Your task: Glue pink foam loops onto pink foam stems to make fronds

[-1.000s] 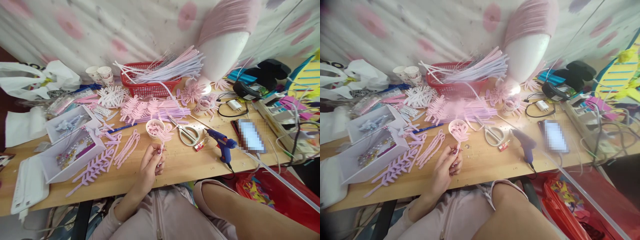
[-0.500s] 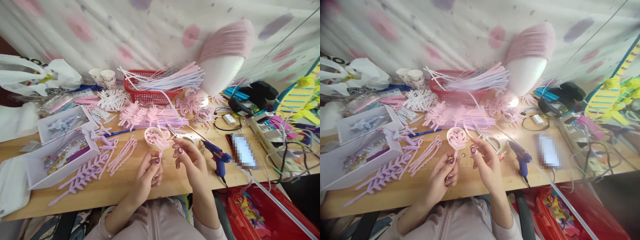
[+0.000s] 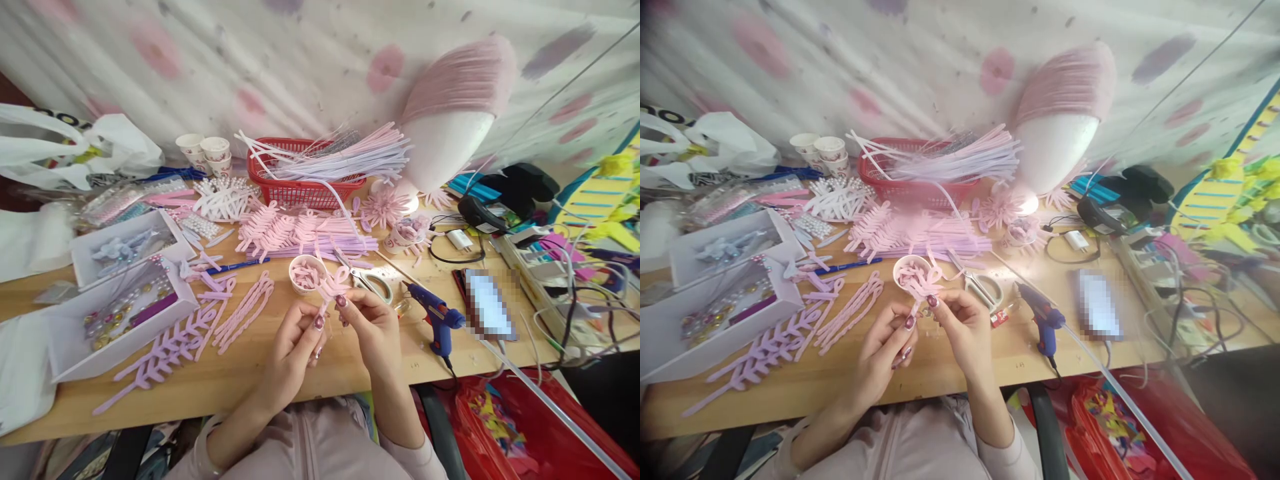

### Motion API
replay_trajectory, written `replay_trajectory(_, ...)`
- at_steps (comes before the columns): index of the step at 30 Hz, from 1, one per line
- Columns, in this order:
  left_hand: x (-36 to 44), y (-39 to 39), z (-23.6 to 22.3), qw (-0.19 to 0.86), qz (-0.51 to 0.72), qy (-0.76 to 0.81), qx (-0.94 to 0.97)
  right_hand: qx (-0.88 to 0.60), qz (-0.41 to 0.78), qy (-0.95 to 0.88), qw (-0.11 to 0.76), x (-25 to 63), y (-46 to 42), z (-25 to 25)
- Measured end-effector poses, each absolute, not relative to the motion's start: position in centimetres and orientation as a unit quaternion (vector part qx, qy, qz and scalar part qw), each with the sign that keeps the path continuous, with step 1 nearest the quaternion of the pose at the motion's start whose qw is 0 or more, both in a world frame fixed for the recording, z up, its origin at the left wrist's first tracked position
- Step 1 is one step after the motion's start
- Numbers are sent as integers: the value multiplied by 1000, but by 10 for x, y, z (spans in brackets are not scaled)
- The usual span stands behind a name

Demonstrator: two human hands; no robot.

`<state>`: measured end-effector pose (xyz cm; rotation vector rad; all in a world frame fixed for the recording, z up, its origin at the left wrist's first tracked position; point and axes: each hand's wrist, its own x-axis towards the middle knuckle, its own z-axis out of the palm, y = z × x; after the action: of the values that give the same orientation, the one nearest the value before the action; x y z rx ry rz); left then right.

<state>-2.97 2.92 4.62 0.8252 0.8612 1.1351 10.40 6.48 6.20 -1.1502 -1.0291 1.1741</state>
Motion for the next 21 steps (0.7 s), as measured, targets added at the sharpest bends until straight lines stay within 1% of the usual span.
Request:
replay_trajectory(6,-30,27,48,600,511,433,438,-507,480,-433,570,102,63,62)
replay_trajectory(11,-30,26,47,577,515,440,456,-519,478,-429,564,102,62,62)
replay_trajectory(14,-29,27,48,603,513,434,429,-511,487,-431,562,101,63,63)
replay_trajectory(17,-28,29,48,655,506,419,375,-505,490,-444,555,101,63,64)
replay_trajectory(21,-29,31,45,700,497,402,318,-518,465,-477,537,108,60,62)
